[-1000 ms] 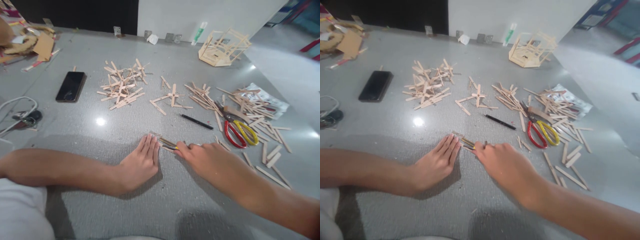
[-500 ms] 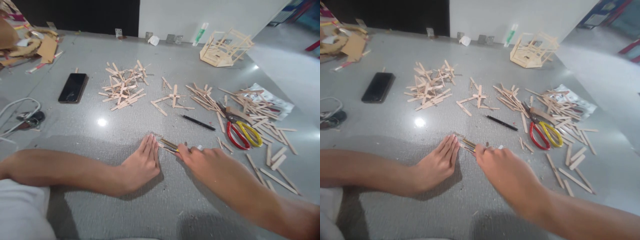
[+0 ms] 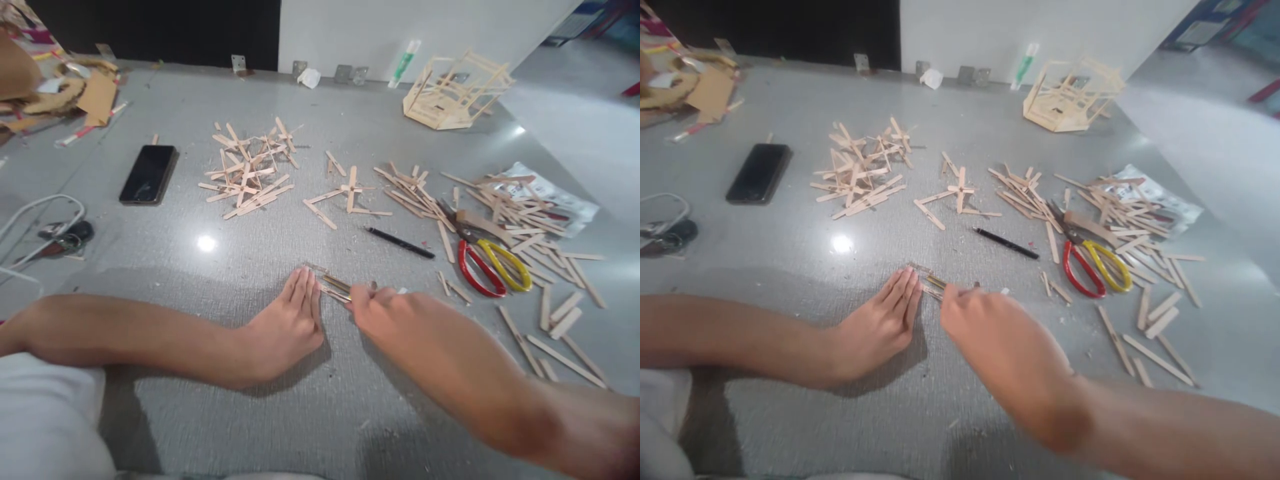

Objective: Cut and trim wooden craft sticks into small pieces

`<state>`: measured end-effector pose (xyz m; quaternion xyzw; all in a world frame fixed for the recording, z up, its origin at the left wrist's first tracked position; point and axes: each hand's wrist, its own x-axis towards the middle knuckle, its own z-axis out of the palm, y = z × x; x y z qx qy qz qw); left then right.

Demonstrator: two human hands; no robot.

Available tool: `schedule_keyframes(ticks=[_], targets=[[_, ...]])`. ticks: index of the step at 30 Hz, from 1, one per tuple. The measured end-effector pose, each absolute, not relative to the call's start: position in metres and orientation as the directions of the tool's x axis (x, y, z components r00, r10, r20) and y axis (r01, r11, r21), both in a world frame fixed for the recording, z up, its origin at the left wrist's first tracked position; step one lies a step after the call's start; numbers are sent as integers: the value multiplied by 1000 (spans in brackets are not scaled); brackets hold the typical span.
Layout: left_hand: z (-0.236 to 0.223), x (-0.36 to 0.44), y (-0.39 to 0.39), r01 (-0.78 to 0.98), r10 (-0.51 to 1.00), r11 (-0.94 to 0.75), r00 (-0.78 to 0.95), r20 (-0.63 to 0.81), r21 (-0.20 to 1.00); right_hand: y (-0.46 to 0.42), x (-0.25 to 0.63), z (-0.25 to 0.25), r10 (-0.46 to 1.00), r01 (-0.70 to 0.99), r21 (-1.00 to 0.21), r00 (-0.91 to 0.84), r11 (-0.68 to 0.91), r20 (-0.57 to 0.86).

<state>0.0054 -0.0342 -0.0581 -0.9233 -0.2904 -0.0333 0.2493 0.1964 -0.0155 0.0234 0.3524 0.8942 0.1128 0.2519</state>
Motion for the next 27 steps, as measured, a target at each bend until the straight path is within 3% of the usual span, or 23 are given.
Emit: schedule_keyframes(ticks=[8, 17, 27], targets=[[-57, 7, -34, 554, 535, -685, 823, 190, -473, 3, 194, 31, 672, 625, 271, -599, 732, -435], [-54, 8, -34, 546, 525, -697, 830, 187, -466, -18, 202, 16, 717, 613, 381, -642, 692, -269], [-56, 6, -33, 522, 526, -707, 839, 138, -476, -12, 235, -3, 683, 568, 426, -706, 704, -187]])
